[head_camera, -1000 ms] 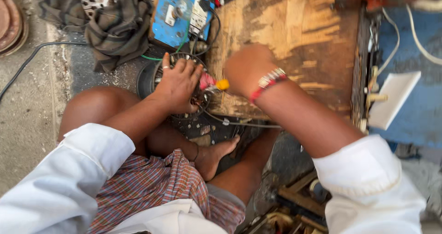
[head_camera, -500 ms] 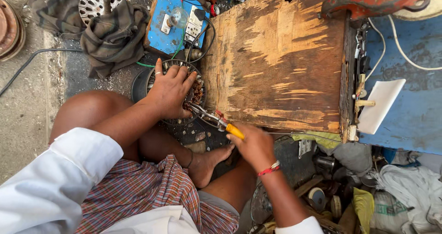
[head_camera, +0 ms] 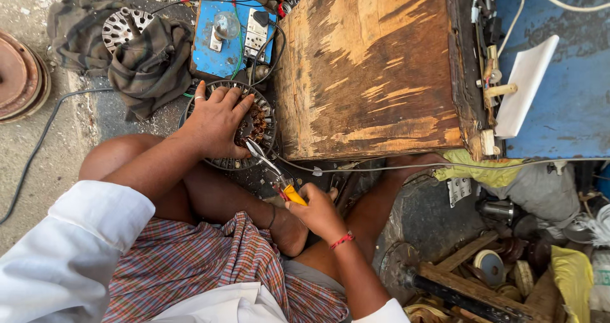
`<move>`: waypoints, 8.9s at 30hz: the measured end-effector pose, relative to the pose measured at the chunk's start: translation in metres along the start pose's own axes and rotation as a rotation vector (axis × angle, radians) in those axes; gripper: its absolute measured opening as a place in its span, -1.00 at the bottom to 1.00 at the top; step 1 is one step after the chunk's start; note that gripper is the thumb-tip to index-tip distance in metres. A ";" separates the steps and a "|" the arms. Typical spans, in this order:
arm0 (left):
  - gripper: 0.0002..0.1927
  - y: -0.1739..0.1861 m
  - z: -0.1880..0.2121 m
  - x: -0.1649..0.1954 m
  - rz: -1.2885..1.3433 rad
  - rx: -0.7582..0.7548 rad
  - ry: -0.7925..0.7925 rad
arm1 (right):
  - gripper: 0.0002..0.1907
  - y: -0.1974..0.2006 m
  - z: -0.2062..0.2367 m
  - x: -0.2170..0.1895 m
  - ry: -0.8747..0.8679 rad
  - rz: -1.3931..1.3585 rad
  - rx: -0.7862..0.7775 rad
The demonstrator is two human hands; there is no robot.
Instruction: The person sits on the ground holding an electric motor armature and uses pliers to grip and pull copper windings out of the armature slots, working around the part by hand. At the end they lift the armature and continue extracting wire from it.
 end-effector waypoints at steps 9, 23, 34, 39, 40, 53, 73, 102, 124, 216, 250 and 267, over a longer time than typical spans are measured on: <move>0.46 -0.002 -0.002 0.000 -0.018 -0.037 -0.007 | -0.74 -0.033 -0.013 0.036 -0.143 -0.626 -0.249; 0.51 -0.002 -0.004 0.005 -0.030 -0.054 -0.016 | -0.76 0.026 -0.037 -0.022 0.255 -0.058 0.018; 0.43 0.003 0.000 -0.001 -0.002 0.003 0.050 | -0.75 -0.019 -0.045 0.008 0.189 -0.574 -0.117; 0.43 0.003 -0.001 -0.002 -0.031 -0.022 0.057 | -0.75 -0.031 -0.039 0.017 -0.124 -0.686 -0.348; 0.43 0.003 0.000 -0.002 -0.027 -0.023 0.056 | -0.76 -0.030 -0.037 0.017 -0.190 -0.695 -0.370; 0.44 0.005 0.001 -0.002 -0.040 -0.074 0.071 | -0.75 -0.003 -0.039 -0.004 -0.181 -0.628 -0.397; 0.41 0.006 0.002 -0.004 -0.012 -0.026 0.075 | -0.58 0.007 -0.001 -0.018 -0.348 -0.938 -0.508; 0.32 0.010 0.005 0.001 -0.037 0.067 0.069 | -0.51 0.086 -0.030 -0.094 0.050 0.411 -0.096; 0.23 0.008 0.003 0.006 0.077 0.213 0.081 | -0.70 0.108 -0.064 -0.248 0.449 1.246 -0.128; -0.31 0.046 -0.043 -0.026 0.168 0.182 0.429 | -0.63 -0.030 -0.066 0.016 0.090 -0.127 -0.056; -0.55 -0.031 -0.024 -0.038 0.240 0.233 0.344 | -0.67 -0.073 -0.013 0.052 0.157 0.209 0.472; -0.60 -0.006 -0.017 -0.025 0.185 0.286 0.360 | -0.69 0.009 -0.008 -0.045 0.128 0.565 0.122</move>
Point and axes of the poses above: each hand's wrist, its own z-axis away from the middle knuckle, its own y-axis out of the back of the hand, x = y × z, the point moved 8 cm from there along -z, towards the middle knuckle, and after that the axes turned 2 degrees about z, right-handed, at the moved point
